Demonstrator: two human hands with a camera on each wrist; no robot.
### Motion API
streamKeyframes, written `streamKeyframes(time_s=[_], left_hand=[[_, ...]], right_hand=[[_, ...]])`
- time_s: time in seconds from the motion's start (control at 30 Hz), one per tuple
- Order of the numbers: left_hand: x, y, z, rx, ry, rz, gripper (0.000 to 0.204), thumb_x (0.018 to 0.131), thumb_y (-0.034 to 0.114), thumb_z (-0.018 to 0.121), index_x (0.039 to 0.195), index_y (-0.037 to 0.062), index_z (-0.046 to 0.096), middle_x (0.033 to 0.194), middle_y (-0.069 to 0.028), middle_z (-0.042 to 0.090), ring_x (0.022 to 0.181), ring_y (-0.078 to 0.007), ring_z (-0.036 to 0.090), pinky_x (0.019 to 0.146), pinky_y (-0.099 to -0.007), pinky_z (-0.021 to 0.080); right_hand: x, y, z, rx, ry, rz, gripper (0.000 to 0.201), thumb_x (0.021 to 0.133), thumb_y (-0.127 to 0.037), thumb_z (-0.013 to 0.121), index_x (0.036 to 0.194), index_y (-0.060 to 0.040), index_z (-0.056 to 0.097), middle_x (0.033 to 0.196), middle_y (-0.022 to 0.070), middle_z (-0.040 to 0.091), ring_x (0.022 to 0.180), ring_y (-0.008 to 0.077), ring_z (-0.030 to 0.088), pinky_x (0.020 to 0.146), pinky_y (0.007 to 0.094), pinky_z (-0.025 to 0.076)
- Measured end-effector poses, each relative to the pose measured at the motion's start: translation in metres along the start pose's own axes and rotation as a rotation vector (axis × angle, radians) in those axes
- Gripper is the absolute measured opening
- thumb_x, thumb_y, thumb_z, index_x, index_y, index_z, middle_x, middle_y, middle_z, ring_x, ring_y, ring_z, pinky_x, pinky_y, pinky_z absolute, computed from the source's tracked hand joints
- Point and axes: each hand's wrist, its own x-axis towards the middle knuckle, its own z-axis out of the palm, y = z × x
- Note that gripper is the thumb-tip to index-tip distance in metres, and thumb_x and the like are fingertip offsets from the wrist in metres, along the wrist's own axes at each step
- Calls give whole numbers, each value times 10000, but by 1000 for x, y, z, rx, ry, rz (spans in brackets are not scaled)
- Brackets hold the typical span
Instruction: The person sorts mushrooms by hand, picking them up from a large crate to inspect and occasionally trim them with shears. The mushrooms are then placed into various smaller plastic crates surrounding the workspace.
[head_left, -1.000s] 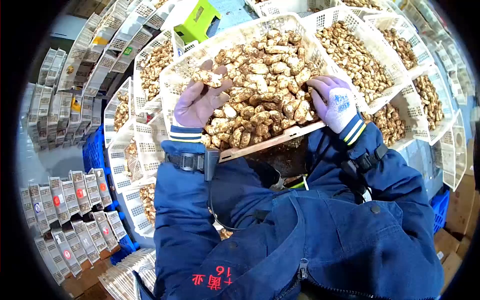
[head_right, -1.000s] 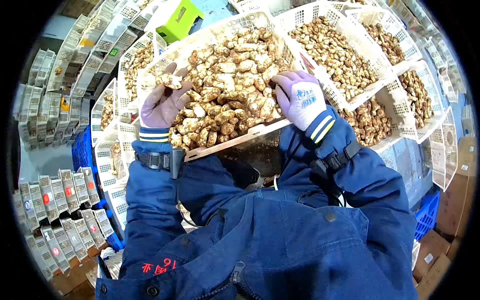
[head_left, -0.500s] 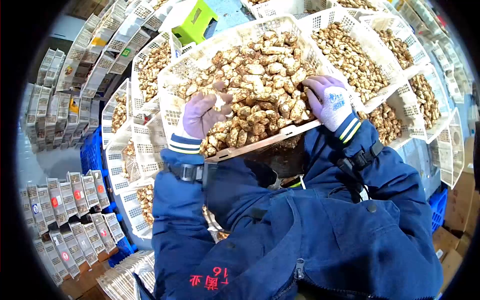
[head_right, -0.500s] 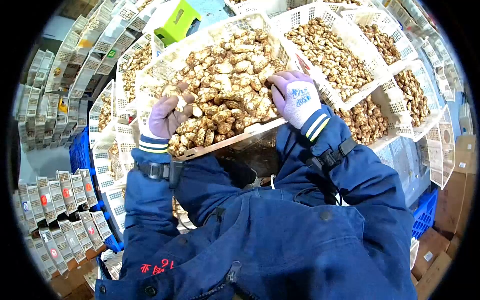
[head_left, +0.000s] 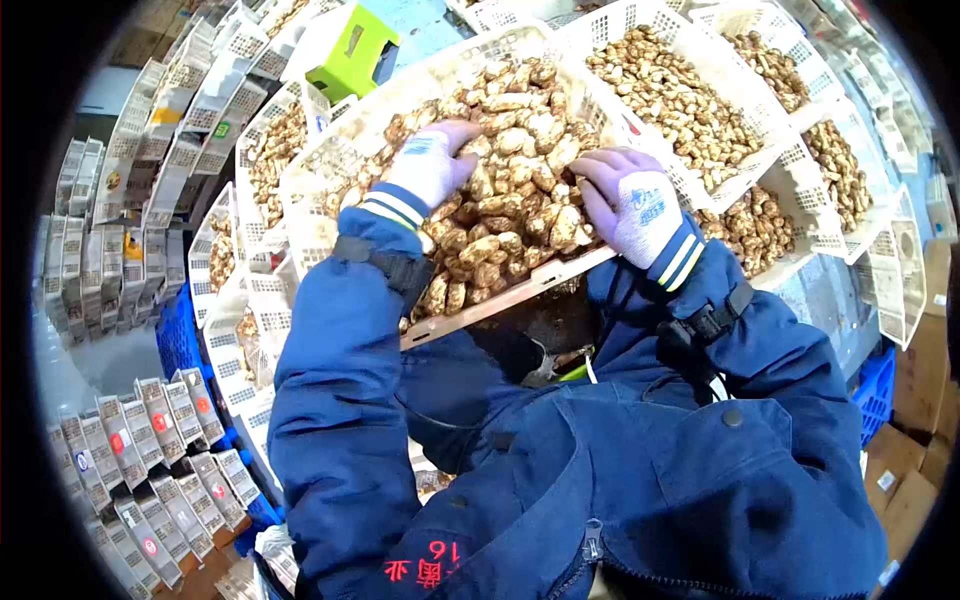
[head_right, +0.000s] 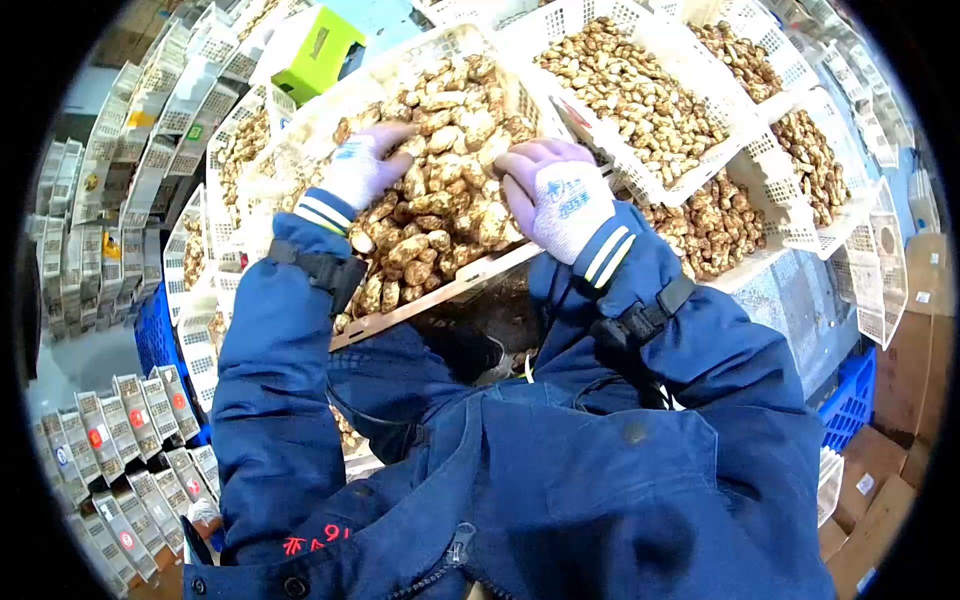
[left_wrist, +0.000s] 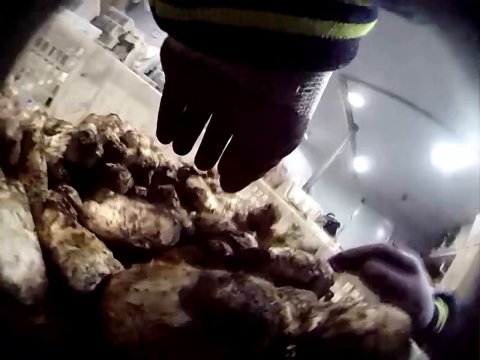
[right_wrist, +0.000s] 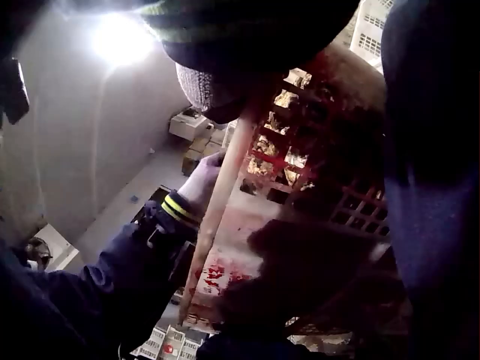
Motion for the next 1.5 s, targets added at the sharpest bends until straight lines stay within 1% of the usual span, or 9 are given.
streamKeyframes(time_s=[0.03, 0.17, 0.3, 0.57, 0.8, 1.0, 1.17, 1.3, 1.5], left_hand=[[10, -1, 13, 267, 57, 275, 352, 852, 205, 701, 1178, 81, 658, 1075, -146, 670, 979, -311, 626, 863, -390, 498], [18, -10, 18, 179, 27, 151, 298, 834, 186, 709, 1091, 39, 675, 981, -141, 667, 956, -326, 628, 867, -396, 501], [-9, -29, -21, -1130, -138, -280, 392, 976, 245, 591, 1247, -38, 579, 1077, -198, 682, 887, -219, 676, 714, -248, 548], [-62, -20, -16, -1859, -106, -200, 431, 1034, 221, 446, 1385, -26, 421, 1293, -265, 555, 1063, -349, 650, 850, -397, 601], [-88, -9, -37, -1310, 208, -416, 378, 960, 104, 563, 1310, -29, 510, 1133, -201, 639, 1040, -315, 660, 843, -372, 588], [-104, -49, -39, -1380, 109, -210, 413, 897, 62, 582, 1286, -50, 504, 1108, -192, 631, 1137, -353, 599, 925, -433, 570], [-54, 18, -40, -776, 145, -504, 301, 877, 164, 704, 1124, 0, 648, 782, -26, 631, 637, -74, 536, 542, -208, 390], [-39, 12, -33, -170, 116, -268, 256, 874, 252, 657, 1043, 69, 717, 775, -63, 697, 697, -144, 639, 672, -284, 503], [-73, -6, -4, 335, -119, -64, 488, 848, 290, 683, 1290, 98, 600, 1180, -204, 650, 1098, -339, 621, 956, -408, 482]], right_hand=[[0, -1, -2, -1, 3, -1, 189, 856, -148, 614, 1014, -59, 666, 1003, 122, 678, 977, 312, 625, 893, 421, 467], [-1, 3, 0, 19, -16, 25, 184, 863, -151, 609, 1013, -63, 668, 1001, 120, 676, 974, 307, 628, 897, 427, 470], [-1, 1, -1, 17, -6, 21, 179, 860, -144, 609, 1008, -63, 669, 1005, 116, 683, 975, 302, 631, 898, 422, 467], [-4, 1, 4, -51, -29, 25, 211, 874, -166, 592, 1043, -63, 667, 1032, 125, 681, 991, 321, 627, 909, 426, 453], [-5, 1, 5, -59, -45, 32, 216, 881, -182, 585, 1041, -66, 672, 1046, 128, 683, 1002, 324, 625, 919, 428, 452], [-4, 1, 6, -42, -57, 36, 216, 886, -183, 584, 1046, -68, 672, 1047, 127, 681, 1010, 323, 620, 921, 421, 448], [-5, 2, 4, -22, -31, 35, 208, 886, -182, 593, 1042, -69, 672, 1042, 124, 679, 1002, 318, 618, 923, 418, 446], [-4, 2, 3, -25, 6, 3, 185, 881, -173, 600, 1021, -74, 671, 1001, 113, 676, 973, 307, 622, 900, 419, 459], [-5, 3, 5, 1, 2, 20, 184, 883, -176, 597, 1022, -80, 670, 995, 109, 678, 962, 304, 623, 896, 416, 459]])
